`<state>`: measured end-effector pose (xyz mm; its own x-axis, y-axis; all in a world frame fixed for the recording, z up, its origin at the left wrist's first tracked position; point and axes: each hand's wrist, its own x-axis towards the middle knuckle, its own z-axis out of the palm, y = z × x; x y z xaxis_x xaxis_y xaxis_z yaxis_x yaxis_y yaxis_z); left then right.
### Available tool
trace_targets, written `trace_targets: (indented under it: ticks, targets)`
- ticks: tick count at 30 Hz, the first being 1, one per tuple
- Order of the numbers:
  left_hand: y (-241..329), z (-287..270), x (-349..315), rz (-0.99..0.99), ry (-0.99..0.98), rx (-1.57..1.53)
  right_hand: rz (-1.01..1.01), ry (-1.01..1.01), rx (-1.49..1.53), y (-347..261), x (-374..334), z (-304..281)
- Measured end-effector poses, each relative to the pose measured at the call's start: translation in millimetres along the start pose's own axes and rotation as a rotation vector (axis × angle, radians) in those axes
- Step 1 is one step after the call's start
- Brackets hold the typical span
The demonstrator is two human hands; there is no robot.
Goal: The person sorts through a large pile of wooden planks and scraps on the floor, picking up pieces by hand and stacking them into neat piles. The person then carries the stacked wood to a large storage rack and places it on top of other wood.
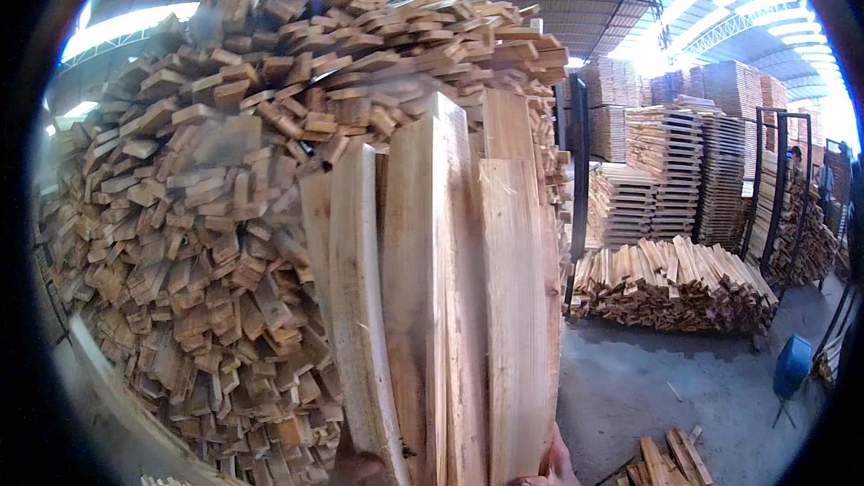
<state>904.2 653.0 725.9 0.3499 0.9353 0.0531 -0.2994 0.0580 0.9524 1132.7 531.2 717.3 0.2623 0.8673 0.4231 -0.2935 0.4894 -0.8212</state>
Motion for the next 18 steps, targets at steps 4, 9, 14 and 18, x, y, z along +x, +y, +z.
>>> trace_targets:
  ticks: [4,9,14,18]
  targets:
    - [-7,54,14,0.015,-0.089,0.000,-0.052,0.100,-0.085,-14,-18,-44]
    - [-3,117,39,0.071,-0.224,0.013,-0.003,0.190,-0.277,-54,-25,-90]
    - [0,138,65,0.190,-0.279,0.068,-0.271,0.078,-0.381,-92,-5,-97]
    - [89,179,130,0.577,-0.231,0.248,-0.433,0.043,-0.520,-146,72,-111]
